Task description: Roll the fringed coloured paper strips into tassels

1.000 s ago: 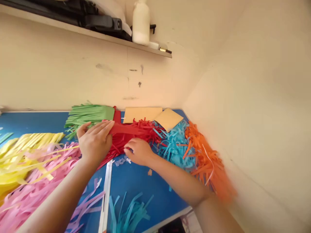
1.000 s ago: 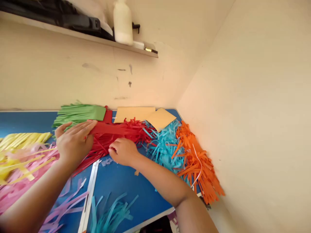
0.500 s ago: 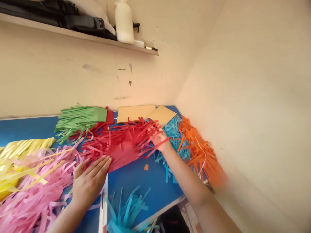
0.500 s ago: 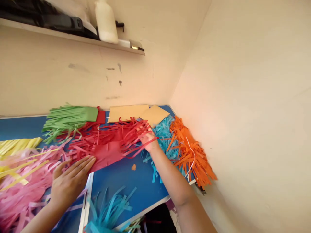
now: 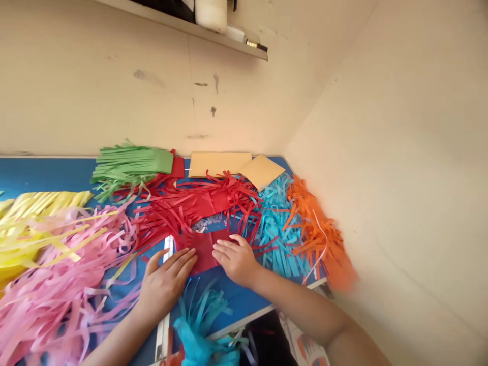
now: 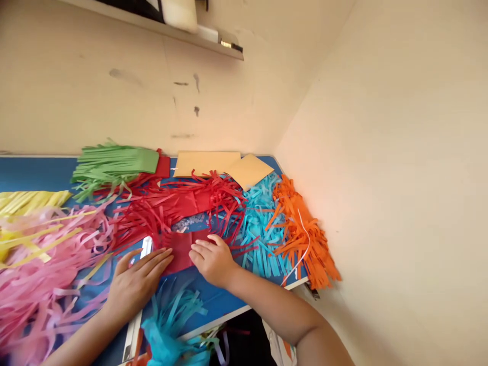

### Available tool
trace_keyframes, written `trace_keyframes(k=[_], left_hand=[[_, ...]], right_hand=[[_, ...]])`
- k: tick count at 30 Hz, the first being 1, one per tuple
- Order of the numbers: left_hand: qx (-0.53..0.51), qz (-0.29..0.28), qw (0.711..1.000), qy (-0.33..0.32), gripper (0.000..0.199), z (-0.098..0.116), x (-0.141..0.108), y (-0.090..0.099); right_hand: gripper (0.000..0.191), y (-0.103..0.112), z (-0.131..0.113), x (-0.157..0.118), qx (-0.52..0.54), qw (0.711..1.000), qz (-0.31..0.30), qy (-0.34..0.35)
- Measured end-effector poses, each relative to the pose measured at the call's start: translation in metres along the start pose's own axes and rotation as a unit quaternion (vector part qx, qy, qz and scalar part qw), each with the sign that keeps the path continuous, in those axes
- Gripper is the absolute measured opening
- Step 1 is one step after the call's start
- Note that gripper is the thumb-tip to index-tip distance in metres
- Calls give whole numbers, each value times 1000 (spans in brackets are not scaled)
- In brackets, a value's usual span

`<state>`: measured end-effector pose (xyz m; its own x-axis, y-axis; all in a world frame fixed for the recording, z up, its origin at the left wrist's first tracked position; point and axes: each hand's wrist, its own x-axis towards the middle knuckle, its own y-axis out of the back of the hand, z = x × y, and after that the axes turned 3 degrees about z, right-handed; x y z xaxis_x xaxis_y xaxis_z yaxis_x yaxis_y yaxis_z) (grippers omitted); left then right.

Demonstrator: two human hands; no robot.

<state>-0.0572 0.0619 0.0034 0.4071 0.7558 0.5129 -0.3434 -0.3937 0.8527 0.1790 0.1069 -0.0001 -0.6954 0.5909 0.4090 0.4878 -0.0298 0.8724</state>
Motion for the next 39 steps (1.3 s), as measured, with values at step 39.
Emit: trace_keyframes(k=[39], left_hand=[[70,-206,953,209,45,8,46,-27]], right_hand=[[17,6,26,20,19,950,-71,-304]])
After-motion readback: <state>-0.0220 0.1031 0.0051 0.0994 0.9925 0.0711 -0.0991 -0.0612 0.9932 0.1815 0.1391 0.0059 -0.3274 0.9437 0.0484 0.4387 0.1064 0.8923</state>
